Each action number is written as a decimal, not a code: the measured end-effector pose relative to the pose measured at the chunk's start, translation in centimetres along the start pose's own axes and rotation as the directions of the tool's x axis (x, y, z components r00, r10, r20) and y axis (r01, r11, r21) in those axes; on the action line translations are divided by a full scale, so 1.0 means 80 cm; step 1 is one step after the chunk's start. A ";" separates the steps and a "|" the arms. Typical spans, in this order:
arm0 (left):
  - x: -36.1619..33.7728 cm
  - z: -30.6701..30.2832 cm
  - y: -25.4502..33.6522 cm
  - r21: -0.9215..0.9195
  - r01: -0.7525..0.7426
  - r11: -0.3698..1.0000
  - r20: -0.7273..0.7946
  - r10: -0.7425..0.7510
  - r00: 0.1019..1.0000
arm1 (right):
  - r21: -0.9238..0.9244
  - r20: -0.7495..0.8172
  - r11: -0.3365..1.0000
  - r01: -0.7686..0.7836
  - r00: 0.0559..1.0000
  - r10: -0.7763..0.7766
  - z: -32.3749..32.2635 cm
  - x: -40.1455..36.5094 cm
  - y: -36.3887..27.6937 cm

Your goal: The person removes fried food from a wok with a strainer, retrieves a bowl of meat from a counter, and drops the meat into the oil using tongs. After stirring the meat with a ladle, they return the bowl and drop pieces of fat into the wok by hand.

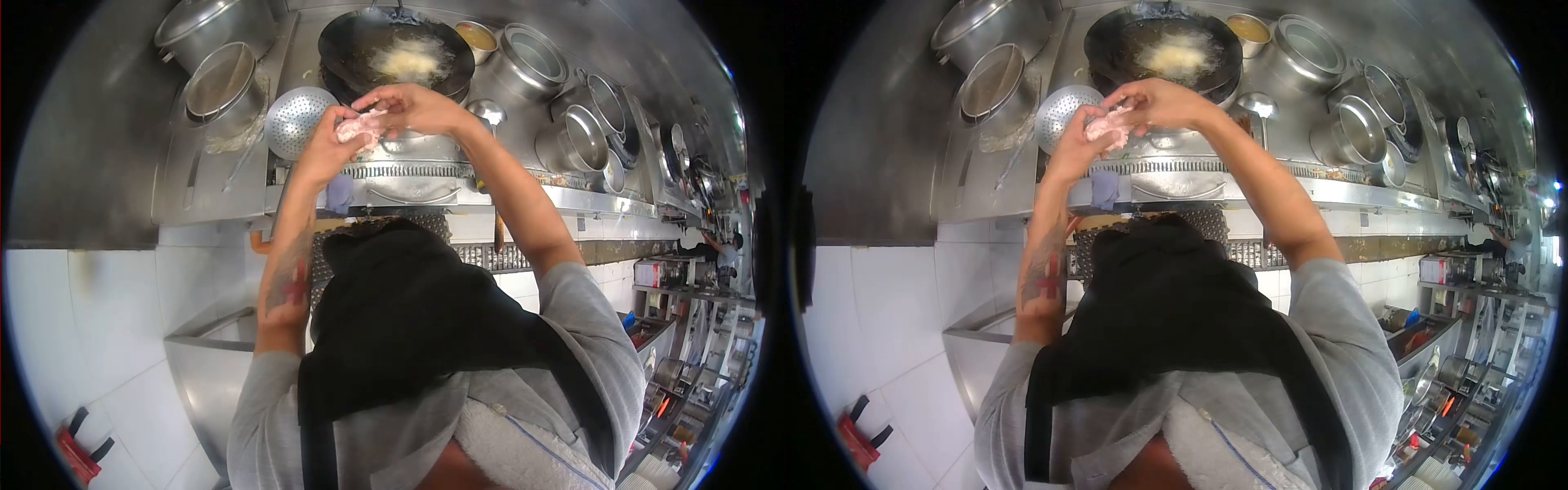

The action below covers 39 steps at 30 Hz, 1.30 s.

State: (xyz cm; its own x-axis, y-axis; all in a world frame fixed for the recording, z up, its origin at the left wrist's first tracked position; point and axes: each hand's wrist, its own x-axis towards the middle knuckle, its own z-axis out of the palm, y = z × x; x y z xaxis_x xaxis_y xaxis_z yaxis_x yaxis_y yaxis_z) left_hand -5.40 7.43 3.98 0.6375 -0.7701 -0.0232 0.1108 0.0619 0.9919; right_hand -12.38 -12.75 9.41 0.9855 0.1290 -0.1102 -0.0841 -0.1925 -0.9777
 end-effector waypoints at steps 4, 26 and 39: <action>0.016 0.001 -0.019 0.369 -0.116 0.922 -0.034 0.138 0.990 | -0.490 -0.072 0.870 0.059 0.992 -0.108 0.015 0.002 -0.013; -0.026 -0.046 -0.007 -0.443 0.029 0.896 -0.059 -0.061 0.996 | -0.545 -0.537 0.812 -0.211 0.831 -0.144 -0.205 0.098 0.191; 0.008 0.003 -0.021 -0.468 -0.108 0.877 -0.187 0.021 0.982 | -0.341 -0.184 0.918 0.201 0.944 -0.275 0.025 0.001 0.011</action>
State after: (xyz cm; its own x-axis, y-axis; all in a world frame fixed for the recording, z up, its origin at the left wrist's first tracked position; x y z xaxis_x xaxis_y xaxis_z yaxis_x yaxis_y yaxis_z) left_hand -5.36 6.65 2.32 0.7711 -0.6362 -0.0257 0.3854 0.4343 0.8141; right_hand -12.64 -10.94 8.22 0.9802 -0.0044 0.1978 0.1712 -0.4822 -0.8592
